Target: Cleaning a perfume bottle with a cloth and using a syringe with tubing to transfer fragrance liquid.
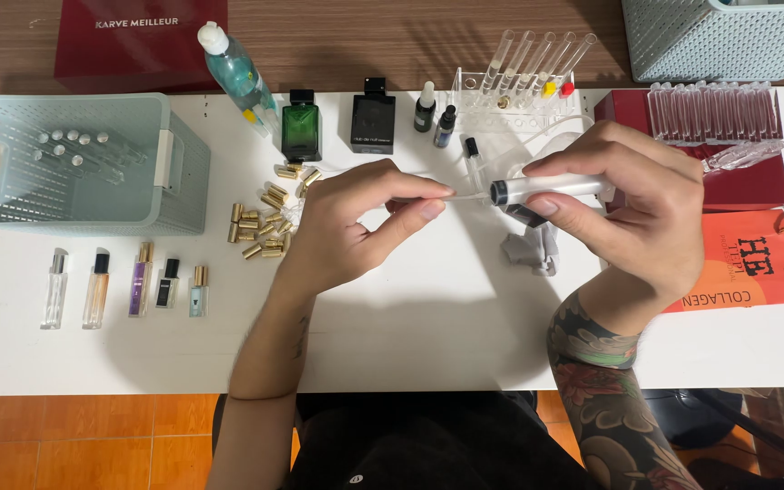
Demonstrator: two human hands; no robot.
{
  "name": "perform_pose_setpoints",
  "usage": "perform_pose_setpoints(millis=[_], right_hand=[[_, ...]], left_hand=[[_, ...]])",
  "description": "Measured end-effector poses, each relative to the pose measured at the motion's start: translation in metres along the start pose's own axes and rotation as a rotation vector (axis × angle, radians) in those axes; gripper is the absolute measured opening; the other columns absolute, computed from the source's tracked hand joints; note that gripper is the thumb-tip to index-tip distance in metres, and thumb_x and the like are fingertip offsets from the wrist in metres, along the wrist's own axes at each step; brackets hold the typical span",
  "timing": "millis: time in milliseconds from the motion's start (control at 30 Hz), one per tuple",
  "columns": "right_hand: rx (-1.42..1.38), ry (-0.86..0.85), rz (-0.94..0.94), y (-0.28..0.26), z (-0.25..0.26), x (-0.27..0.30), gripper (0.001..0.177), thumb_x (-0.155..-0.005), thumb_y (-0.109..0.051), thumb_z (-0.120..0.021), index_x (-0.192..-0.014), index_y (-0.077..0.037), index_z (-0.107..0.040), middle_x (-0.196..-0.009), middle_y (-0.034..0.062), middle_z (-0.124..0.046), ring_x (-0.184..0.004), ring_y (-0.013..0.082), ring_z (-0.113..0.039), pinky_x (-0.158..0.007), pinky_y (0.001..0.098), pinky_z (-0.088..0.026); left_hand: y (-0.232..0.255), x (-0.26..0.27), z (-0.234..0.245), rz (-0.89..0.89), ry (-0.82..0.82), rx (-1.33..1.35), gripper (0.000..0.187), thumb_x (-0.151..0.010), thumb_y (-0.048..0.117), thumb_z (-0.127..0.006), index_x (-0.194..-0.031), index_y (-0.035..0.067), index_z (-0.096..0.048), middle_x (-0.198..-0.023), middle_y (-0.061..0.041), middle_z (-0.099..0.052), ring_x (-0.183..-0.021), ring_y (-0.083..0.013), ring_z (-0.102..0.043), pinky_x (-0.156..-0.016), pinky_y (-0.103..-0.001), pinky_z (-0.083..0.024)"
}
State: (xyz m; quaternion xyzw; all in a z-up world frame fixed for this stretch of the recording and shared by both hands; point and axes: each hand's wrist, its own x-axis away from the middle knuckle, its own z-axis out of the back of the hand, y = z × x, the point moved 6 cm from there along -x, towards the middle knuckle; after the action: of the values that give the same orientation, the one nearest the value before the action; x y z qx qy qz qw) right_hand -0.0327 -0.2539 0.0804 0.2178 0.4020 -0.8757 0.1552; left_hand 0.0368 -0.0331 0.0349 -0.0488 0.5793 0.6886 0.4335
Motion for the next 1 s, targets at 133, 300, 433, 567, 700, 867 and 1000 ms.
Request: perform_pose_setpoints(millis=[133,300,433,567,700,867,1000], right_hand=[[0.023,-0.008,0.022,0.009,-0.002,0.008,0.027,-0.088,-0.009,-0.086,-0.111,0.0,-0.075,-0.091,0.0077,-0.071,-0.075,0.0085,-0.065,-0.062,0.0189,-0.046],[0.085,-0.015,0.051,0.005,-0.003,0.005,0.027,-0.088,-0.01,-0.087,-0.11,0.0,-0.075,-0.09,0.0075,-0.07,-0.075,0.0098,-0.065,-0.063,0.0202,-0.045],[0.095,-0.03,0.088,0.002,-0.006,0.003,0.027,-0.089,-0.011,-0.088,-0.109,0.001,-0.074,-0.092,0.008,-0.071,-0.077,0.011,-0.066,-0.065,0.021,-0.047],[0.076,-0.014,0.084,-0.007,-0.01,-0.004,0.027,-0.087,-0.01,-0.087,-0.106,0.002,-0.072,-0.093,0.0088,-0.07,-0.078,0.0124,-0.066,-0.064,0.022,-0.048],[0.095,-0.006,0.1,-0.007,-0.01,-0.001,0.028,-0.084,-0.01,-0.087,-0.103,0.003,-0.072,-0.091,0.0099,-0.069,-0.077,0.0141,-0.065,-0.063,0.0233,-0.047],[0.112,-0.004,0.108,-0.005,-0.011,0.004,0.029,-0.086,-0.012,-0.09,-0.107,0.002,-0.074,-0.092,0.0092,-0.069,-0.072,0.0127,-0.064,-0.062,0.0226,-0.045],[0.141,0.005,0.083,-0.006,-0.013,0.003,0.029,-0.086,-0.012,-0.091,-0.107,0.001,-0.075,-0.089,0.0088,-0.068,-0.073,0.0131,-0.063,-0.062,0.0232,-0.045]], left_hand=[[0.005,-0.003,0.001,-0.016,0.042,-0.113,0.018,-0.095,0.008,-0.08,-0.113,0.012,-0.078,-0.085,-0.001,-0.074,-0.07,-0.0092,-0.066,-0.061,-0.025,-0.049],[0.003,-0.001,-0.004,-0.043,0.081,-0.116,0.021,-0.094,0.008,-0.081,-0.114,0.012,-0.078,-0.081,-0.001,-0.072,-0.067,-0.0094,-0.062,-0.06,-0.026,-0.046],[0.0,0.001,-0.005,-0.056,0.11,-0.099,0.021,-0.095,0.007,-0.081,-0.115,0.012,-0.077,-0.079,-0.001,-0.07,-0.066,-0.0096,-0.06,-0.06,-0.027,-0.045],[-0.002,0.002,-0.005,-0.069,0.127,-0.114,0.022,-0.095,0.006,-0.081,-0.116,0.011,-0.077,-0.08,0.0,-0.07,-0.067,-0.0098,-0.06,-0.061,-0.027,-0.046],[0.0,0.002,-0.004,-0.11,0.121,-0.128,0.024,-0.095,0.006,-0.081,-0.117,0.011,-0.076,-0.086,0.0,-0.074,-0.066,-0.0101,-0.057,-0.063,-0.026,-0.047],[-0.001,0.002,-0.004,-0.136,0.115,-0.131,0.026,-0.094,0.004,-0.081,-0.118,0.01,-0.076,-0.09,0.0,-0.077,-0.066,-0.01,-0.057,-0.064,-0.026,-0.047],[-0.003,0.001,-0.004,-0.146,0.112,-0.144,0.027,-0.094,0.002,-0.08,-0.119,0.009,-0.075,-0.091,0.0,-0.077,-0.067,-0.01,-0.057,-0.065,-0.026,-0.048]])
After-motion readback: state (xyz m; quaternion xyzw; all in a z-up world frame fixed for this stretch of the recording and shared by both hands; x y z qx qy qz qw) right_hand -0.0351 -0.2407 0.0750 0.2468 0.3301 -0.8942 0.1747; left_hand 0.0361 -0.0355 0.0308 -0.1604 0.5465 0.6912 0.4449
